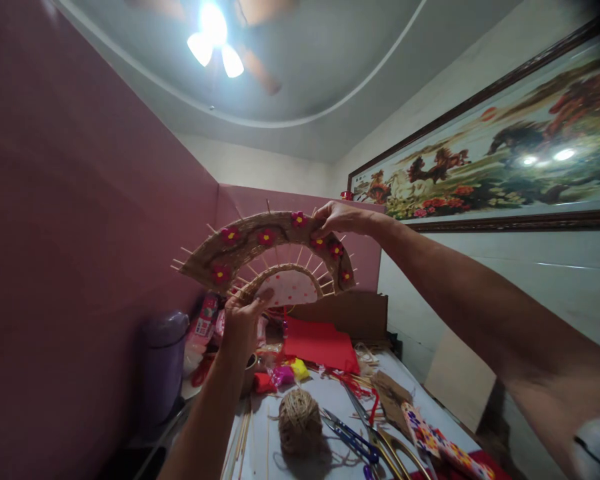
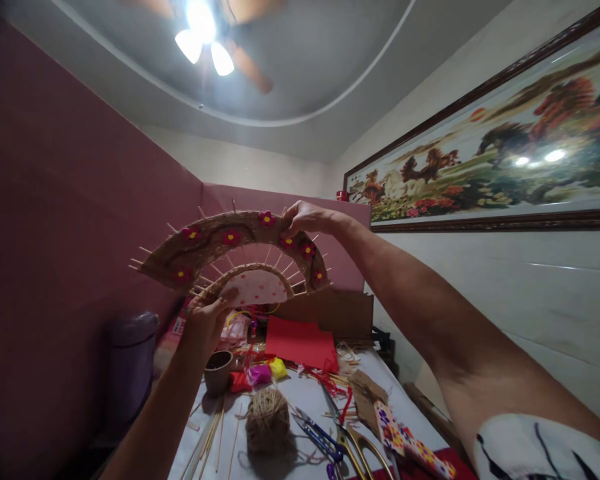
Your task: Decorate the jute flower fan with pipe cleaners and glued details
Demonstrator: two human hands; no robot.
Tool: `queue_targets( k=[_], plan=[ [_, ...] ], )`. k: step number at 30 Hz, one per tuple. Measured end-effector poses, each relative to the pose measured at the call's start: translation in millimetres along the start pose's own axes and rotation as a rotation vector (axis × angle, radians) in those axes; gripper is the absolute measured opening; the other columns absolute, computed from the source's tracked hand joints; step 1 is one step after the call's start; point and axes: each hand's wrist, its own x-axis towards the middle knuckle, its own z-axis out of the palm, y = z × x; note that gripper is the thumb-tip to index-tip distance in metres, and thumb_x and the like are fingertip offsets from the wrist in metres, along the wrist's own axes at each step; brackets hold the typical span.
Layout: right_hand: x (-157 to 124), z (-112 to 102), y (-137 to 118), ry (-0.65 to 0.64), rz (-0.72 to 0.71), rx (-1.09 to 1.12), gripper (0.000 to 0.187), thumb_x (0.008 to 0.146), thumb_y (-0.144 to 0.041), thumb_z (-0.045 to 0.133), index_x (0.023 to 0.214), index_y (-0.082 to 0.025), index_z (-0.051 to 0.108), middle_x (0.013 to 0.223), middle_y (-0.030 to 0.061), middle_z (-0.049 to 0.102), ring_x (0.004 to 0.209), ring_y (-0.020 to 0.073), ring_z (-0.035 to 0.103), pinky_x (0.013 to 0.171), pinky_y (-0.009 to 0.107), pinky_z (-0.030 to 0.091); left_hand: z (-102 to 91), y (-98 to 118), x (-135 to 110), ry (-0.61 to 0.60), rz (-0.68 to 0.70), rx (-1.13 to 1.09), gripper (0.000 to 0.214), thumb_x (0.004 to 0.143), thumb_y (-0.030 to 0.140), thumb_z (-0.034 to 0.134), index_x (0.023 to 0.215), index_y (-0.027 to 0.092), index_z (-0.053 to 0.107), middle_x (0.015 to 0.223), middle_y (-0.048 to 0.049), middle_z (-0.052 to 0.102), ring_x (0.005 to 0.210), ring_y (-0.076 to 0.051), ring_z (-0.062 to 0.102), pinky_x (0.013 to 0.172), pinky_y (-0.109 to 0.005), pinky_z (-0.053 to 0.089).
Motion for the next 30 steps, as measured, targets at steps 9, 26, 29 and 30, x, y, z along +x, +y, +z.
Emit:
queue_targets(
  k=[9, 26, 29, 30],
  plan=[
    [-15, 31, -1, 0.745, -0.068, -0.315, 0.031, 0.066, -0.03, 0.069, 0.094, -0.018, 0.066, 0.096, 0.0075, 0.065, 0.078, 0.0185, 0.057, 0.07, 0.031, 0.041, -2.9, -8, 2, 0.198, -0.031, -0.05, 0.029, 0.051, 0.008, 0.076, 0.078, 0.015, 0.071, 0.065, -0.0015, 0.071, 0.062, -0.015, 0.066, 0.056, -0.022, 0.054],
    [-121, 199, 44, 0.516, 0.157, 1.358, 0.049, 0.061, -0.061, 0.067, 0.089, -0.02, 0.065, 0.078, 0.004, 0.063, 0.051, 0.0078, 0.044, 0.034, 0.016, 0.019, -1.8, -32, -2, 0.198, -0.275, -0.201, 0.009, 0.068, 0.001, 0.062, 0.072, 0.008, 0.067, 0.072, -0.0088, 0.072, 0.067, -0.018, 0.068, 0.063, -0.027, 0.057],
    [-119, 199, 42, 0.613, 0.23, 1.438, 0.038, 0.059, -0.053, 0.073, 0.076, -0.021, 0.061, 0.058, -0.0031, 0.053, 0.045, 0.0075, 0.041, 0.035, 0.017, 0.027, 5.4, -41, -11, 0.108, -0.295, -0.162, 0.016, 0.066, 0.002, 0.065, 0.078, 0.011, 0.069, 0.075, -0.0068, 0.072, 0.072, -0.018, 0.068, 0.065, -0.026, 0.056],
    [-120, 201, 44, 0.647, 0.264, 1.453, 0.035, 0.058, -0.048, 0.076, 0.073, -0.021, 0.059, 0.053, -0.0053, 0.048, 0.043, 0.0072, 0.039, 0.035, 0.017, 0.028, 8.1, -43, -14, 0.073, -0.28, -0.16, 0.021, 0.064, 0.002, 0.066, 0.082, 0.012, 0.069, 0.077, -0.0061, 0.072, 0.075, -0.018, 0.068, 0.066, -0.026, 0.056]
  ],
)
